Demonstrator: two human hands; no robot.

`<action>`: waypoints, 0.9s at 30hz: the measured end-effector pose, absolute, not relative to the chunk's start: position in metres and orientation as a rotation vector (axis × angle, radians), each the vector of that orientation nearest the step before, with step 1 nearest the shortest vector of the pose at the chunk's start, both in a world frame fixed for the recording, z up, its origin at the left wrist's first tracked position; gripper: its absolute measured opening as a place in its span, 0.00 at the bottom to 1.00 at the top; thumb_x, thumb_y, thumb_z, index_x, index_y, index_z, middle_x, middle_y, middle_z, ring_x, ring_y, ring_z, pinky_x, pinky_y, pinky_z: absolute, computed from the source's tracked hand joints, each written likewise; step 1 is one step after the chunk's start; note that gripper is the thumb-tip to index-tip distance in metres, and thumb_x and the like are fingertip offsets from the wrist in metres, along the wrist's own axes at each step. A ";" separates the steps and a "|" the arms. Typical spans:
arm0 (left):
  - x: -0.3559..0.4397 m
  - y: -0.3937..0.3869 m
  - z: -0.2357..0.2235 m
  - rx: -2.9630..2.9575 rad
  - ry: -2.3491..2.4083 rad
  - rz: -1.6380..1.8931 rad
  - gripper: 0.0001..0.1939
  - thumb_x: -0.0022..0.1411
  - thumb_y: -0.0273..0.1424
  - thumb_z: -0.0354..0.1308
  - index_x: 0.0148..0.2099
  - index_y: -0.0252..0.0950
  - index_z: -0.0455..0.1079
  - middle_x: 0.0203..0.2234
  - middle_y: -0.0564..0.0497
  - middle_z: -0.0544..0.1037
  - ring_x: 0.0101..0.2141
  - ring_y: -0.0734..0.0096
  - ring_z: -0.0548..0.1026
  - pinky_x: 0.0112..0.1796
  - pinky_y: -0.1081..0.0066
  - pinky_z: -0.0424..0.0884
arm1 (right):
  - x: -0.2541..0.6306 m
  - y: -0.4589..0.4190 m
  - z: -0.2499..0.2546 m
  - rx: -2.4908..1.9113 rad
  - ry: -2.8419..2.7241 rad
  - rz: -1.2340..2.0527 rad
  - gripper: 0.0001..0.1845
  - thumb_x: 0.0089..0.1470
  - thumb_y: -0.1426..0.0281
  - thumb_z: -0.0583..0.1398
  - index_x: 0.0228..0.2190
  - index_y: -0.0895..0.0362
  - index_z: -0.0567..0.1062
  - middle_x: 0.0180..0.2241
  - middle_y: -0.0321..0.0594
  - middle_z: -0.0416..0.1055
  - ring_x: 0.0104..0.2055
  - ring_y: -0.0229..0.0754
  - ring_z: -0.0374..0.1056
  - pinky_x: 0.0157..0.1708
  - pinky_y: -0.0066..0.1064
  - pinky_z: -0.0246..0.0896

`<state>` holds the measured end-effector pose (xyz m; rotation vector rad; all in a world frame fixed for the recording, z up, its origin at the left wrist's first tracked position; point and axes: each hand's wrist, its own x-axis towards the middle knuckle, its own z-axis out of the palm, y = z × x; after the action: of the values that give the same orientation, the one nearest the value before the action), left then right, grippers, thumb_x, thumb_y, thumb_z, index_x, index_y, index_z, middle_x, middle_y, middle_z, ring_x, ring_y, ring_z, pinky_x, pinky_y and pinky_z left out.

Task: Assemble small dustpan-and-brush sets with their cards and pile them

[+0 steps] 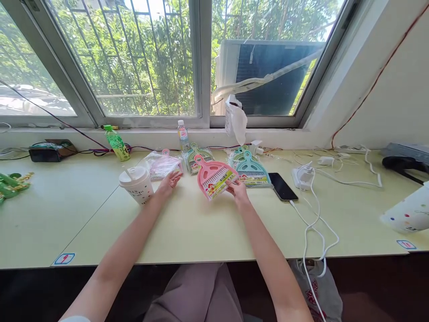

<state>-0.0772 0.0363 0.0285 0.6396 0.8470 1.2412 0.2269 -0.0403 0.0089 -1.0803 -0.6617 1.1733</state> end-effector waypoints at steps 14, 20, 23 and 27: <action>-0.007 -0.011 0.023 1.159 0.774 1.192 0.28 0.60 0.50 0.50 0.49 0.32 0.70 0.47 0.41 0.77 0.47 0.57 0.75 0.50 0.59 0.67 | 0.293 -0.099 0.044 -1.516 -1.325 1.175 0.14 0.40 0.74 0.64 0.35 0.60 0.77 0.34 0.44 0.77 0.37 0.43 0.74 0.38 0.35 0.71; -0.005 -0.012 0.028 1.101 0.770 1.190 0.25 0.61 0.48 0.49 0.45 0.31 0.72 0.42 0.42 0.79 0.41 0.59 0.77 0.48 0.59 0.68 | 0.352 -0.144 0.037 -2.259 -1.321 0.022 0.32 0.46 0.72 0.63 0.54 0.62 0.66 0.49 0.59 0.69 0.48 0.56 0.70 0.41 0.40 0.68; 0.002 -0.016 0.028 1.131 0.765 1.140 0.26 0.61 0.49 0.49 0.44 0.31 0.73 0.40 0.41 0.80 0.39 0.59 0.77 0.48 0.58 0.68 | 0.306 -0.148 0.045 -2.199 -1.460 -0.445 0.25 0.55 0.67 0.58 0.54 0.56 0.65 0.53 0.57 0.64 0.53 0.57 0.65 0.42 0.39 0.65; 0.011 -0.024 0.027 1.229 0.716 1.059 0.27 0.61 0.50 0.48 0.45 0.32 0.73 0.41 0.42 0.79 0.41 0.58 0.76 0.48 0.58 0.67 | 0.202 -0.128 0.057 -1.861 -1.781 -0.391 0.14 0.61 0.64 0.51 0.43 0.54 0.71 0.45 0.46 0.70 0.48 0.48 0.66 0.42 0.34 0.62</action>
<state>0.0106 -0.0243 0.0273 1.2288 0.7157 1.0588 0.2017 -0.1282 0.0569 -1.8606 -1.7814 -0.3915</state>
